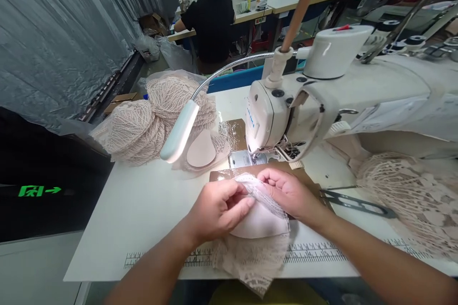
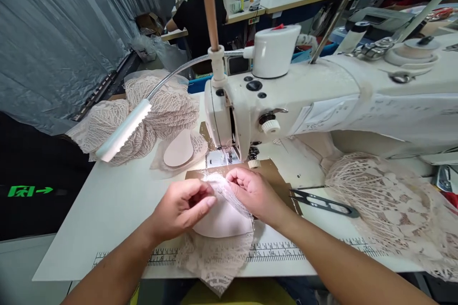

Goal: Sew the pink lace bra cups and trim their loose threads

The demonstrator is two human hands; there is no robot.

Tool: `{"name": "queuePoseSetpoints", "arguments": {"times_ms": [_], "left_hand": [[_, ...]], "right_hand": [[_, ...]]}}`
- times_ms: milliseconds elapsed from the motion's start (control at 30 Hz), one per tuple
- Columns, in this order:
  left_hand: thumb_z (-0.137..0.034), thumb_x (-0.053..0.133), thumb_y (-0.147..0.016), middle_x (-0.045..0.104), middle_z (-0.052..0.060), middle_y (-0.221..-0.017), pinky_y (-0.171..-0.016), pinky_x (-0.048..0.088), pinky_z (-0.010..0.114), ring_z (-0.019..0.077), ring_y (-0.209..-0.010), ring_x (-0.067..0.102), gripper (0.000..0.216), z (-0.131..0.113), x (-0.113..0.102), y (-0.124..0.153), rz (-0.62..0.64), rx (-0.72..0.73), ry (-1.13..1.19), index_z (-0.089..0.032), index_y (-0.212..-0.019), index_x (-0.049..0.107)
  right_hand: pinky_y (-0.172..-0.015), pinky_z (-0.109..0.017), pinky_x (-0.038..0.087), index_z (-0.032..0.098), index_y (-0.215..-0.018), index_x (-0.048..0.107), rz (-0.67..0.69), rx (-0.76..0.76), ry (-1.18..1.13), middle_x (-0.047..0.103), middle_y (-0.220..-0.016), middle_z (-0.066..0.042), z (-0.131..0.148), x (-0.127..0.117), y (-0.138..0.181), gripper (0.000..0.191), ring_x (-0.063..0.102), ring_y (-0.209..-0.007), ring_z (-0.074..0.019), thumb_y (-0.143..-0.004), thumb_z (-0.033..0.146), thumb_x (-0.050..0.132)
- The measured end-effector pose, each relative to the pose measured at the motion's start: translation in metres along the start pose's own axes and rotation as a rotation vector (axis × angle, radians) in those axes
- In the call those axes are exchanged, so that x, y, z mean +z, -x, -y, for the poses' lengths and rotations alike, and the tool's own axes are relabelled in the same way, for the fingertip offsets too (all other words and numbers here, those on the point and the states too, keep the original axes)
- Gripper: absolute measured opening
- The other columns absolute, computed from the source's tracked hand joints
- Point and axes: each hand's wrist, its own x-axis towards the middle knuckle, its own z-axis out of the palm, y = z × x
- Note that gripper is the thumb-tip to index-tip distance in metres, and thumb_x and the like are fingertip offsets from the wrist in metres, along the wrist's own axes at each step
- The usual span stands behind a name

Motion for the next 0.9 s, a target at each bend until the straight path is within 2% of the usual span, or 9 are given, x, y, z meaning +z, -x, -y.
{"name": "queuePoseSetpoints", "arguments": {"times_ms": [100,200,333,467,533,600,733,800,900], "left_hand": [[-0.041,0.068,-0.074,0.051,-0.001,-0.07,-0.053,0.037,0.021,0.0097,-0.061,0.045,0.029,0.001,0.015,0.0,0.07,-0.145,0.177,-0.017,-0.083,0.053],[-0.043,0.074,-0.066,0.047,-0.004,-0.068,-0.05,0.034,0.019,0.0085,-0.06,0.042,0.039,0.007,0.026,-0.003,0.04,-0.201,0.225,-0.018,-0.075,0.046],[-0.044,0.065,-0.076,0.049,-0.003,-0.064,-0.052,0.036,0.02,0.0084,-0.057,0.046,0.033,0.013,0.029,-0.008,0.036,-0.266,0.388,-0.017,-0.075,0.045],[-0.041,0.061,-0.08,0.05,-0.003,-0.06,-0.052,0.041,0.022,0.0092,-0.053,0.049,0.029,0.019,0.024,-0.011,0.1,-0.285,0.608,-0.017,-0.077,0.045],[-0.037,0.06,-0.082,0.051,-0.002,-0.063,-0.052,0.041,0.022,0.0092,-0.054,0.048,0.024,0.019,0.021,-0.01,0.073,-0.264,0.531,-0.017,-0.08,0.047],[-0.031,0.057,-0.082,0.052,-0.002,-0.065,-0.053,0.039,0.022,0.0097,-0.056,0.048,0.016,0.016,0.018,-0.009,0.008,-0.211,0.324,-0.017,-0.086,0.049],[-0.016,0.052,-0.08,0.048,-0.002,-0.066,-0.056,0.034,0.024,0.0109,-0.06,0.042,0.004,0.012,0.014,-0.007,-0.09,0.004,-0.131,-0.019,-0.078,0.05],[-0.013,0.05,-0.08,0.046,-0.001,-0.065,-0.057,0.033,0.025,0.0114,-0.06,0.039,0.009,0.011,0.013,-0.007,-0.072,0.088,-0.184,-0.018,-0.072,0.049],[-0.018,0.047,-0.086,0.042,-0.001,-0.062,-0.055,0.03,0.025,0.0109,-0.058,0.037,0.019,0.011,0.011,-0.007,-0.008,0.082,-0.12,-0.018,-0.068,0.048]], "right_hand": [[-0.063,-0.026,0.043,0.019,-0.079,0.057,0.019,-0.055,0.085,0.06,-0.076,-0.001,-0.001,0.002,0.003,0.014,0.054,-0.07,-0.0141,-0.085,0.03,0.052],[-0.058,-0.025,0.04,0.02,-0.076,0.059,0.078,-0.066,0.176,0.061,-0.074,0.0,0.001,0.005,0.005,0.014,0.052,-0.065,-0.0129,-0.085,0.026,0.051],[-0.061,-0.025,0.04,0.02,-0.076,0.061,0.073,-0.117,0.213,0.063,-0.076,0.0,0.004,0.006,0.004,0.008,0.055,-0.069,-0.0138,-0.08,0.019,0.054],[-0.061,-0.026,0.041,0.02,-0.08,0.064,0.063,-0.076,0.254,0.064,-0.076,-0.001,0.006,0.004,0.005,0.013,0.055,-0.068,-0.015,-0.083,0.026,0.052],[-0.061,-0.027,0.041,0.02,-0.082,0.064,0.048,-0.049,0.27,0.065,-0.077,-0.002,0.006,0.003,0.005,0.015,0.056,-0.069,-0.0158,-0.083,0.028,0.052],[-0.062,-0.027,0.041,0.02,-0.082,0.064,0.027,-0.045,0.273,0.065,-0.08,-0.002,0.006,0.002,0.005,0.015,0.057,-0.071,-0.0163,-0.084,0.028,0.051],[-0.071,-0.029,0.043,0.02,-0.079,0.061,-0.003,-0.137,0.231,0.064,-0.084,-0.003,0.002,0.001,0.004,0.012,0.057,-0.079,-0.0171,-0.084,0.025,0.051],[-0.071,-0.029,0.044,0.02,-0.082,0.06,0.013,-0.138,0.184,0.063,-0.083,-0.003,0.001,0.0,0.003,0.012,0.057,-0.079,-0.017,-0.086,0.026,0.05],[-0.064,-0.027,0.044,0.02,-0.086,0.059,0.058,-0.052,0.063,0.061,-0.079,-0.002,0.0,0.0,0.003,0.016,0.055,-0.072,-0.0152,-0.088,0.033,0.049]]}}
